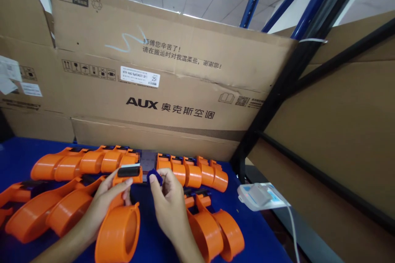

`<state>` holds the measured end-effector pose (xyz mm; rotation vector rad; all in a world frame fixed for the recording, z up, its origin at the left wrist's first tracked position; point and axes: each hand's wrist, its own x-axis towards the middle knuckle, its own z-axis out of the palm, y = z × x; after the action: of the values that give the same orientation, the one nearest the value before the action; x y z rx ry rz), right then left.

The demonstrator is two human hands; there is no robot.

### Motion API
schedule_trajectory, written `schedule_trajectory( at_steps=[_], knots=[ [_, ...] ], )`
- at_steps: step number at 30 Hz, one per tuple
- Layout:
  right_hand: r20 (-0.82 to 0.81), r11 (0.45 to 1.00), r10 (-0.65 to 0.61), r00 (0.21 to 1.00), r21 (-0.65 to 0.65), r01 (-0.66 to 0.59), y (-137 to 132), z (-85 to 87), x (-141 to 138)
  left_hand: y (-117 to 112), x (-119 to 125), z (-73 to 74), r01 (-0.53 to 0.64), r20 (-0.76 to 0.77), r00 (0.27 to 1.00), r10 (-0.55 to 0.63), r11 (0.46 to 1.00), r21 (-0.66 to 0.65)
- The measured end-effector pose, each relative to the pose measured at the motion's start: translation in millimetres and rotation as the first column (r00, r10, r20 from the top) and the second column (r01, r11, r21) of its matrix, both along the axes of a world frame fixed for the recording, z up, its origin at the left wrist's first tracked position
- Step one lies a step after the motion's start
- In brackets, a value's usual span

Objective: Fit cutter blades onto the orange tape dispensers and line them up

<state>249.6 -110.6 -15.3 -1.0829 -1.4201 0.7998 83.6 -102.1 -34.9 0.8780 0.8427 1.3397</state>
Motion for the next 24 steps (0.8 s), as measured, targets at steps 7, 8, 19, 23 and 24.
schedule_trajectory(
  at_steps=[7,8,19,23,24],
  knots=[
    [-0.079,0.998,-0.051,0.996,0.024,0.053,-2.7,0.2,-6.2,-1.3,2.5,-3.8,0.05,-0.09,0.995,-0.041,0.995,0.092],
    [-0.109,0.999,-0.039,0.993,0.013,0.04,-3.6,-0.4,-7.1,-1.7,2.9,-4.1,0.059,-0.104,0.993,-0.048,0.993,0.106],
    [0.153,0.967,-0.166,0.974,0.217,0.13,-8.4,-7.1,-4.9,-3.3,5.7,-4.7,0.108,-0.135,0.987,-0.091,0.986,0.125],
    [0.227,0.958,-0.19,0.955,0.254,0.13,-12.0,-2.6,-5.9,-5.3,6.0,-4.7,0.11,-0.122,0.988,-0.093,0.983,0.144],
    [0.245,0.958,-0.19,0.951,0.258,0.125,-12.1,-2.5,-5.5,-5.5,5.9,-4.3,0.107,-0.117,0.989,-0.091,0.984,0.143]
  ],
)
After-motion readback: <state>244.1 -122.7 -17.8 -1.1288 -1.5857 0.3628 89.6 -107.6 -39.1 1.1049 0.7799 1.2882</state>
